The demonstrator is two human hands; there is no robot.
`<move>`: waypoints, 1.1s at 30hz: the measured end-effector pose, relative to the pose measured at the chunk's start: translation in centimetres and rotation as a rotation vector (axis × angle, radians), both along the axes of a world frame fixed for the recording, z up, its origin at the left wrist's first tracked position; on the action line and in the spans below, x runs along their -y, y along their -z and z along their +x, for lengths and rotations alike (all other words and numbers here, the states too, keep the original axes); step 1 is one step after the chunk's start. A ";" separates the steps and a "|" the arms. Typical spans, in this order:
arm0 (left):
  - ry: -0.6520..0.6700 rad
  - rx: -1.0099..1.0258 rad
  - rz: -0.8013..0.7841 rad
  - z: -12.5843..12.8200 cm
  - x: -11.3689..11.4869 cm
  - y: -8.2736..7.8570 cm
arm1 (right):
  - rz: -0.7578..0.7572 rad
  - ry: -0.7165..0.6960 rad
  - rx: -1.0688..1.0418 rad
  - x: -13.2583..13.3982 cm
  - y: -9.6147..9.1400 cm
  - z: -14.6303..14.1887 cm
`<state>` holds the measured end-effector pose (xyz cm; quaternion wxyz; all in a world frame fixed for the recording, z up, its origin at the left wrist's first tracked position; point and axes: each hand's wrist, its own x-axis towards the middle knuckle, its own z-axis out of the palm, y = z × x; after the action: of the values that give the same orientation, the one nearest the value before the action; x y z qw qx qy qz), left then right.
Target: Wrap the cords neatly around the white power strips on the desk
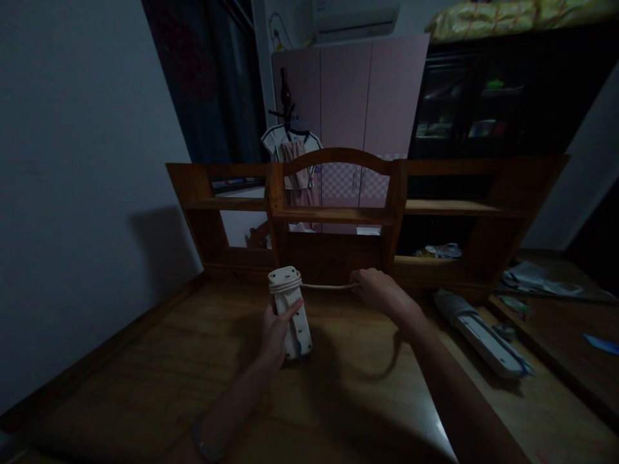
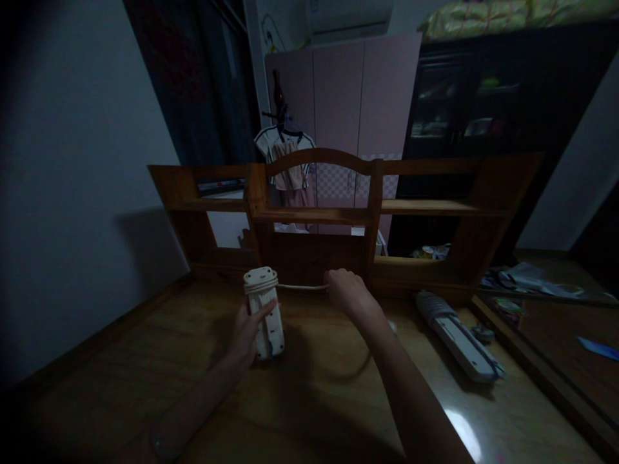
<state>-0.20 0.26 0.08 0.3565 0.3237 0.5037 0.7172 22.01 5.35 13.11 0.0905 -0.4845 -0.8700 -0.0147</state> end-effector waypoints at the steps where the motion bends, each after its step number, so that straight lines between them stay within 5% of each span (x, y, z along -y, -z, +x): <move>1: -0.015 0.019 -0.016 -0.2 -0.1 0.1 | 0.039 -0.001 0.006 0.4 -0.5 0.0; 11: -0.020 -0.253 -0.031 -0.4 -0.1 -1.3 | 0.237 -0.272 -0.068 5.7 -4.3 -1.6; 19: 0.102 -0.991 0.071 1.4 1.8 -2.8 | 0.171 -0.410 -0.052 7.4 -4.0 -2.0; 24: 0.160 -1.428 0.156 2.3 2.7 -2.3 | 0.036 -0.400 -0.087 6.1 -3.5 -1.4; 33: 0.393 -1.797 0.431 1.6 2.7 -1.1 | -0.495 -0.514 -0.368 1.1 -1.1 -0.5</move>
<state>1.43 -2.41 1.20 -0.1182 0.8932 0.3829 0.2039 21.52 4.21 14.21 0.1259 -0.2526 -0.9094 0.3055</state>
